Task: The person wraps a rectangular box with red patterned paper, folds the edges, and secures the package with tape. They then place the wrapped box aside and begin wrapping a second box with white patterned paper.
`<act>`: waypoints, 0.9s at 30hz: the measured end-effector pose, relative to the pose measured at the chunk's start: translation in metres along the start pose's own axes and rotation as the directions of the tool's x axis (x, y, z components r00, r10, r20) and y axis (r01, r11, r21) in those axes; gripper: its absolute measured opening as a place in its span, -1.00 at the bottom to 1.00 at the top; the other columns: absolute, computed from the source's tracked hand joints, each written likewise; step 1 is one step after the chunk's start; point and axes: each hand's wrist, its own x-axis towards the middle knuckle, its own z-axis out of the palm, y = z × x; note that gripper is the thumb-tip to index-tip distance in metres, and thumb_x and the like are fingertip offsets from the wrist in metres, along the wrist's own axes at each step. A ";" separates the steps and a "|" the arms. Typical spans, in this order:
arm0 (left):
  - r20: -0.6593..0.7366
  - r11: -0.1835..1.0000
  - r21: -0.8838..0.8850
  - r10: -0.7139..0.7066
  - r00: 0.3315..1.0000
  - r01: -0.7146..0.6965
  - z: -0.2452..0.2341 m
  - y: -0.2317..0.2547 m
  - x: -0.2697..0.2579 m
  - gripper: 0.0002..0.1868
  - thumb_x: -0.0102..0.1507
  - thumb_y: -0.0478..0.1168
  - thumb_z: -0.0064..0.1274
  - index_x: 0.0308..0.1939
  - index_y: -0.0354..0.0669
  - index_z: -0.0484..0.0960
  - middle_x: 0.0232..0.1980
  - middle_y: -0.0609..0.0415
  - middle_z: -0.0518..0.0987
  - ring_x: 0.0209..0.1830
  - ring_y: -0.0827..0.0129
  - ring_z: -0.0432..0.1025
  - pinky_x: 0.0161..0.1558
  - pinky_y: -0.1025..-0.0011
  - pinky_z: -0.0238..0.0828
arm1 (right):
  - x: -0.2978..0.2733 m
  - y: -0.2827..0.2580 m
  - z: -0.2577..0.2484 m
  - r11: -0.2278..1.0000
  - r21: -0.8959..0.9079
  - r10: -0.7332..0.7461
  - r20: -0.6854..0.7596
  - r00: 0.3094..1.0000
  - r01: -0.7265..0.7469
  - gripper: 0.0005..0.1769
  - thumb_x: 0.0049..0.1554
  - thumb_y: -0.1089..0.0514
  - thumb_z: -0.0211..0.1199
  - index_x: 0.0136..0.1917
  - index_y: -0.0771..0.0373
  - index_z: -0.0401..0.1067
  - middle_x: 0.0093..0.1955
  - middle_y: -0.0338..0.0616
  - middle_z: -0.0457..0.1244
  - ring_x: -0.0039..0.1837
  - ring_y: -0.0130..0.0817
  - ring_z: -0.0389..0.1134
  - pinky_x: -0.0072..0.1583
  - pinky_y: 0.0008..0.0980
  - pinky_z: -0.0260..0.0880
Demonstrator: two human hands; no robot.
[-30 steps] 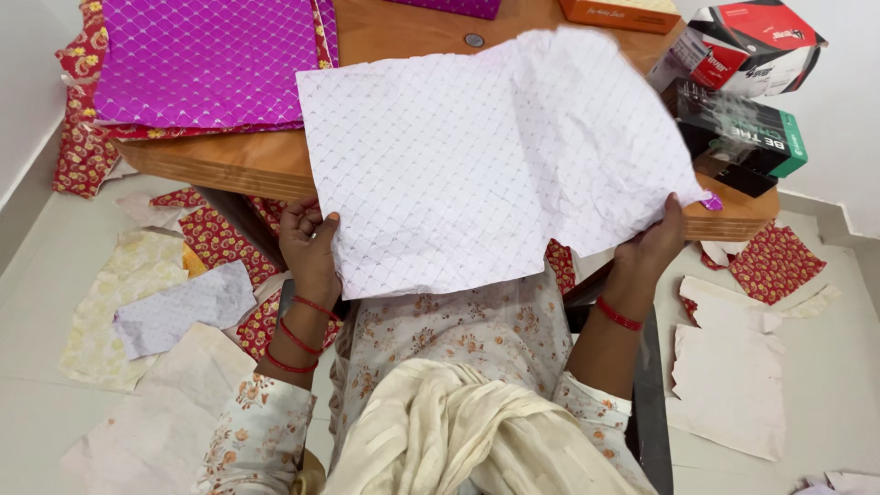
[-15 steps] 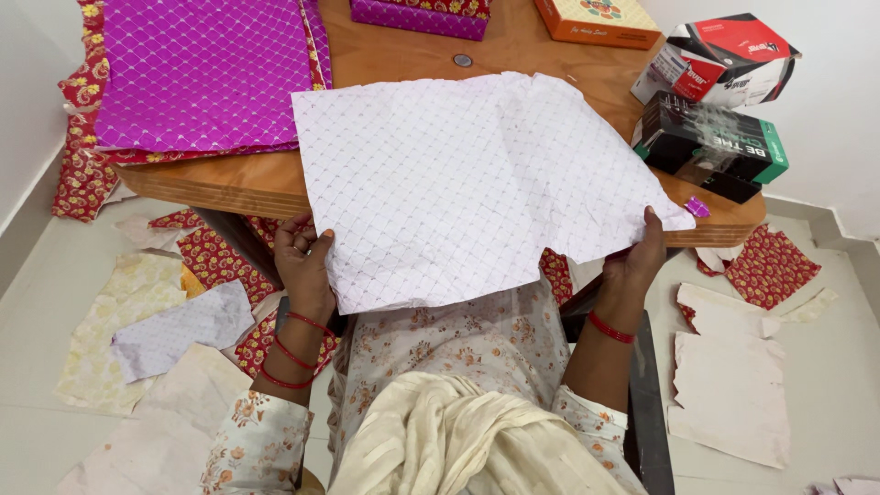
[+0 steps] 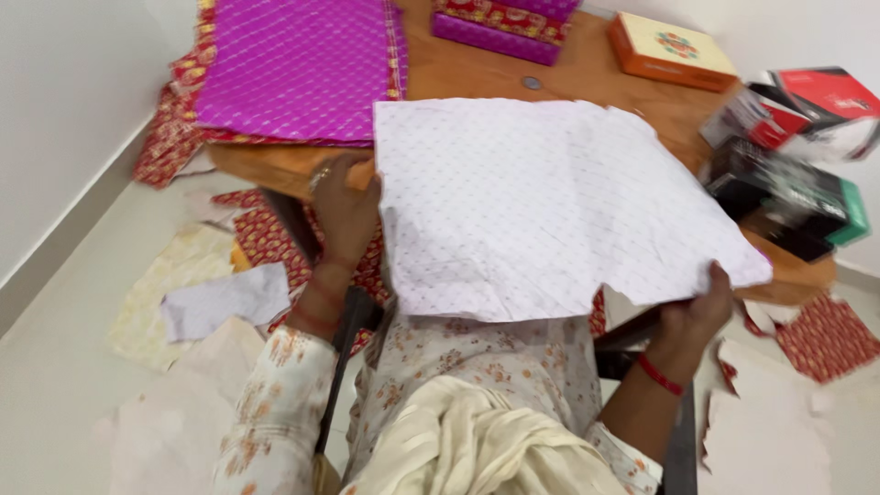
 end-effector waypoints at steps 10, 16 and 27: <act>0.110 0.862 0.501 0.020 0.994 -0.073 0.067 -0.104 0.108 -0.70 0.02 -0.39 0.14 -0.17 -0.17 0.78 -0.14 -0.12 0.70 0.10 -0.12 0.49 0.13 -0.06 0.37 | 0.014 -0.007 -0.039 0.997 -0.071 -0.017 -0.006 1.000 0.017 -0.38 0.29 0.15 0.04 0.56 0.42 0.12 0.55 0.16 0.21 0.55 0.07 0.24 0.51 0.08 0.23; 0.189 0.861 0.496 -0.234 0.954 0.113 0.075 -0.120 0.120 -0.78 0.19 -0.14 0.16 -0.19 -0.17 0.75 -0.20 -0.16 0.68 -0.14 -0.08 0.57 -0.08 0.01 0.51 | 0.008 -0.024 -0.046 0.992 0.049 -0.117 -0.041 0.992 0.119 -0.40 0.33 0.09 -0.01 0.52 0.49 0.11 0.53 0.29 0.17 0.52 0.16 0.23 0.52 0.22 0.32; 0.205 0.681 0.686 -0.517 0.831 0.255 0.117 -0.087 0.156 -0.63 0.09 0.05 0.29 -0.15 -0.08 0.73 -0.04 -0.06 0.66 0.03 0.00 0.54 -0.03 0.08 0.54 | -0.039 -0.021 0.023 0.987 -0.155 0.047 0.111 0.993 -0.029 -0.31 0.28 -0.03 0.17 0.56 0.37 0.21 0.56 0.05 0.23 0.59 -0.08 0.28 0.57 -0.09 0.30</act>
